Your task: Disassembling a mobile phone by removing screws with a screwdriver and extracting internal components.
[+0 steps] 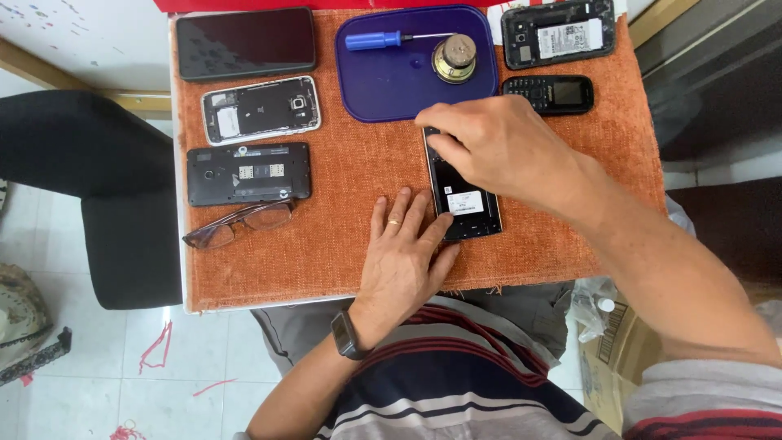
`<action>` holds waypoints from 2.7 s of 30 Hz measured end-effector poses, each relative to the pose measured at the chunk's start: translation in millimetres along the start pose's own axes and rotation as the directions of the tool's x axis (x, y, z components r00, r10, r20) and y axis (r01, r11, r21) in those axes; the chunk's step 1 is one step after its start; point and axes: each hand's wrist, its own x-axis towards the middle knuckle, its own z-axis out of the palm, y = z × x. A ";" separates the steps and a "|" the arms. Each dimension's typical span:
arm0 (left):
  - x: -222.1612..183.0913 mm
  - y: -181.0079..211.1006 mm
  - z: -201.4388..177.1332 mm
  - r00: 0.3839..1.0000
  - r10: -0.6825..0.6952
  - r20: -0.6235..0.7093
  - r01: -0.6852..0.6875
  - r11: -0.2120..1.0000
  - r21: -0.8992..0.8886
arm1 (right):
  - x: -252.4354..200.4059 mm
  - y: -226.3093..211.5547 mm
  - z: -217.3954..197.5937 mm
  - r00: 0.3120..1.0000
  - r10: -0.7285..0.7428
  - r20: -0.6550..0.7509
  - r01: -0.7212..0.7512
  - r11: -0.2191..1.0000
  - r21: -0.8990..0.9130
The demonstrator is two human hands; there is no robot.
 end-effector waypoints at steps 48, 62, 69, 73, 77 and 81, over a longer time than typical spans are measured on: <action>1.6 -2.5 -4.1 1.000 -0.006 -0.021 0.005 0.999 -0.037 | 17.7 -4.9 -7.6 0.987 0.032 0.157 -0.060 0.982 0.177; 1.1 -1.1 -3.4 1.000 0.004 -0.021 -0.005 0.999 -0.036 | 6.9 -0.8 -8.1 0.971 0.115 0.207 -0.153 0.972 0.178; 1.5 -1.7 -3.8 1.000 0.000 -0.018 -0.001 1.000 -0.022 | 3.5 2.3 -8.6 0.985 0.110 0.134 -0.129 0.981 0.143; 1.5 -1.4 -2.2 1.000 0.005 -0.029 -0.006 1.000 -0.021 | 5.4 5.1 -2.7 0.993 0.054 0.101 -0.063 0.994 0.094; 1.1 -1.3 -2.1 0.999 0.003 -0.039 -0.004 1.000 -0.019 | 3.8 7.9 -0.7 0.993 0.105 0.046 -0.105 0.994 -0.007; 1.9 -0.7 -4.5 1.000 -0.006 -0.006 0.006 1.000 -0.017 | 7.3 0.5 -6.6 0.995 0.057 0.080 -0.070 0.981 0.180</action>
